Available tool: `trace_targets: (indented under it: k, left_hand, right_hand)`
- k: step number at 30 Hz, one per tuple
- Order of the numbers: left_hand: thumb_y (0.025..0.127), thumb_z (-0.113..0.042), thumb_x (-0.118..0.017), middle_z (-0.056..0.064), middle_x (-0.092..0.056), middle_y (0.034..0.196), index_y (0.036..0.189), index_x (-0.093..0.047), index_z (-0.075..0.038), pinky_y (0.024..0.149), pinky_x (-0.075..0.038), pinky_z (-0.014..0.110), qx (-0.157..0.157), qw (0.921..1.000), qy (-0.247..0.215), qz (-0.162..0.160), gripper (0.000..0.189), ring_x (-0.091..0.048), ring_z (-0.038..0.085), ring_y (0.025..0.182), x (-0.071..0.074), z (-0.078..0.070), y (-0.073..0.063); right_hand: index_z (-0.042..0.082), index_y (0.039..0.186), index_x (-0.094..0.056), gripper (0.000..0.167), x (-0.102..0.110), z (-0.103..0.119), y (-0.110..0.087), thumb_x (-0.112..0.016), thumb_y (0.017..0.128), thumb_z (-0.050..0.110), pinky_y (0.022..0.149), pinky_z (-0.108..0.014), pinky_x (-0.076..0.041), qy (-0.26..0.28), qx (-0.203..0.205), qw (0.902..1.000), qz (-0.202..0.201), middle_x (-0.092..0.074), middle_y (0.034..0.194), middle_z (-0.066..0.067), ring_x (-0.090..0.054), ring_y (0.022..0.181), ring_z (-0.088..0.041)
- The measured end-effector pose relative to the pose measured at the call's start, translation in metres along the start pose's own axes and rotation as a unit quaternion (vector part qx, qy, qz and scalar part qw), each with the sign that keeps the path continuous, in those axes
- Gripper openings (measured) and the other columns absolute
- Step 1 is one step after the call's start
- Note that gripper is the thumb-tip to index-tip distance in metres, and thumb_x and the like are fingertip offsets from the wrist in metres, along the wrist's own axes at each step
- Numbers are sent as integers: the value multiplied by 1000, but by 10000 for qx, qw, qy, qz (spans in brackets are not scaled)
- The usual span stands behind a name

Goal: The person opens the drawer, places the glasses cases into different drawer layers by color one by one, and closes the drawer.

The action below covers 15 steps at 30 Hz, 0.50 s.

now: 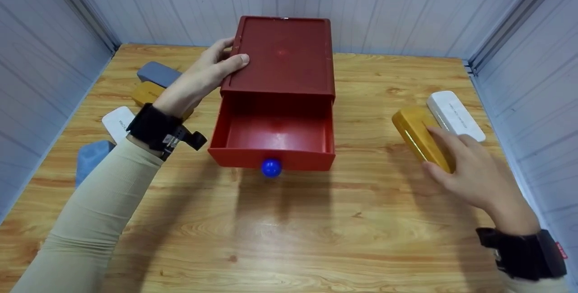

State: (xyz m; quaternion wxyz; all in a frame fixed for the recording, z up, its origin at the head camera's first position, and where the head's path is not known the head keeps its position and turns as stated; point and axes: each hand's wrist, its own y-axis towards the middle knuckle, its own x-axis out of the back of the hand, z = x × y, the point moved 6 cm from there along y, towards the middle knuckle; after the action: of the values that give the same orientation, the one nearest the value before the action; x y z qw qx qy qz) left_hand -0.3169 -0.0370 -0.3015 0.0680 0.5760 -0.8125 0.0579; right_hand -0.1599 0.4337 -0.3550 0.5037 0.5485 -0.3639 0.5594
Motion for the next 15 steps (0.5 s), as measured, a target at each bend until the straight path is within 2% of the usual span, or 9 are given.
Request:
trace_targets:
  k: [3,8,15]
  left_hand:
    - [105,-32,-65,13,-41,161,167,-28,-11,104,-53,28,20,10000,-3,5,75,-57,21,133,0,1,0]
    - [105,-32,-65,13,-41,161,167,-28,-12,104,-53,28,38,10000,-24,43,74,-57,21,133,-2,1,0]
    - [105,-30,-66,14,-41,161,168,-26,-11,102,-55,29,32,9999,-132,1,77,-60,22,129,-2,2,2]
  right_hand:
    - [6,159,-44,75,17,17,6,-77,97,32,54,-31,-38,114,155,9993,-313,-58,121,-37,-56,79,-39]
    - [10,159,-47,77,46,49,14,-81,92,26,53,-29,-44,290,340,9963,-727,-60,124,-36,-63,86,-48]
    - [13,158,-51,78,79,93,27,-83,88,23,51,-25,-43,313,672,9932,-901,-65,115,-30,-66,81,-43]
